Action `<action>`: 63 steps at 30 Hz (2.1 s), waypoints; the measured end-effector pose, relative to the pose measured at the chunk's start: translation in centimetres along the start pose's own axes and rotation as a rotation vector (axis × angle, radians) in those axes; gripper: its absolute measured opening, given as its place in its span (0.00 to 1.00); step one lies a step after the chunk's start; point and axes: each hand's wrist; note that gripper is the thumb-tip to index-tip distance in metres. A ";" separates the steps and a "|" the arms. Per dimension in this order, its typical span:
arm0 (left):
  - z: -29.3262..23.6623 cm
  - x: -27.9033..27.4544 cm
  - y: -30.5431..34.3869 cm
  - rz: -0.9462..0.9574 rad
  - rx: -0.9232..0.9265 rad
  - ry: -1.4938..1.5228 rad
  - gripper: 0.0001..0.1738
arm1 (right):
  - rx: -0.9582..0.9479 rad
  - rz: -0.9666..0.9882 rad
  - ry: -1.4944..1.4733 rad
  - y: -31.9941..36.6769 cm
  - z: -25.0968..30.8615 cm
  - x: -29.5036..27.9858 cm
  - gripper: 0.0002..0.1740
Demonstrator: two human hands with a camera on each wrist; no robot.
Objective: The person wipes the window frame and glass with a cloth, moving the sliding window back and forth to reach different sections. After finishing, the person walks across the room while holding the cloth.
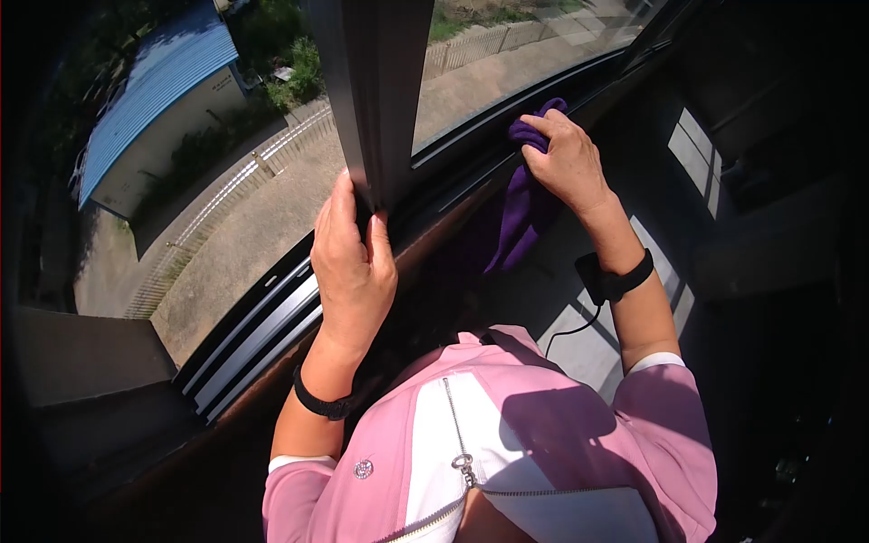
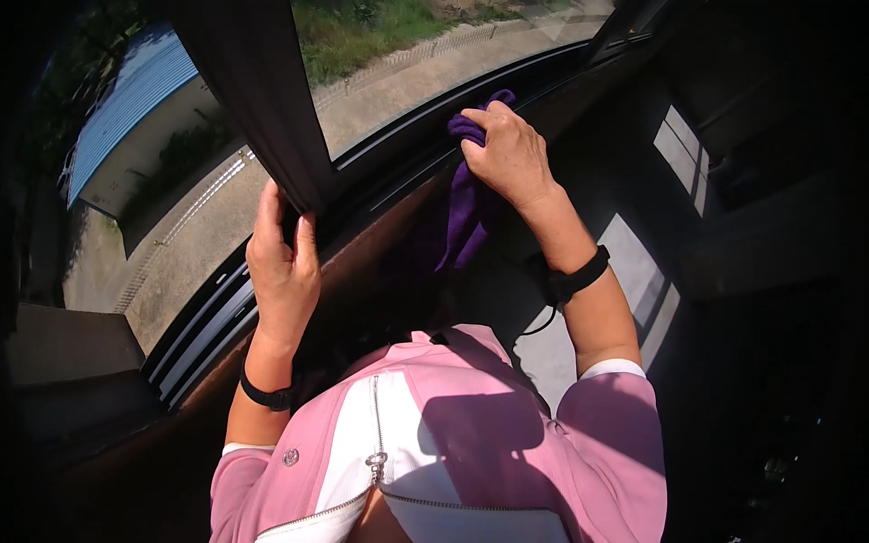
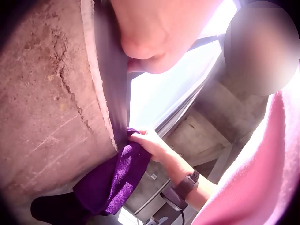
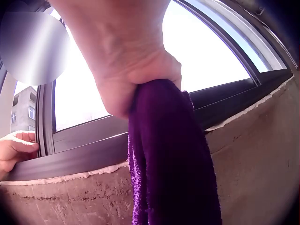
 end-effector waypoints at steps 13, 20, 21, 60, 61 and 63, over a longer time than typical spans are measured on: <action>-0.7 -0.3 -0.4 -0.046 0.116 -0.027 0.35 | 0.037 0.054 0.072 -0.8 -2.9 -0.3 0.24; -0.8 -0.2 -0.5 -0.039 0.105 0.015 0.36 | 0.109 -0.035 0.240 -1.9 -8.6 1.6 0.22; -0.8 -0.2 -0.5 -0.033 0.100 0.015 0.36 | 0.126 -0.003 0.088 -2.1 -8.6 0.5 0.23; -2.8 1.6 -0.1 -0.120 -0.042 -0.187 0.27 | -0.005 -0.336 0.053 -1.2 -14.5 3.3 0.26; -3.1 1.6 -0.2 -0.106 -0.076 -0.156 0.31 | 0.030 -0.369 0.079 -1.1 -14.5 3.5 0.25; -4.2 0.9 -0.3 -0.078 -0.098 -0.092 0.35 | 0.046 -0.392 -0.026 -0.7 -13.7 3.4 0.25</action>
Point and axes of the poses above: each hand's wrist, its own y-axis away from the middle knuckle, its own x-axis out of the palm, z = x × y, and after that the axes turned 10 degrees about -x, right-handed
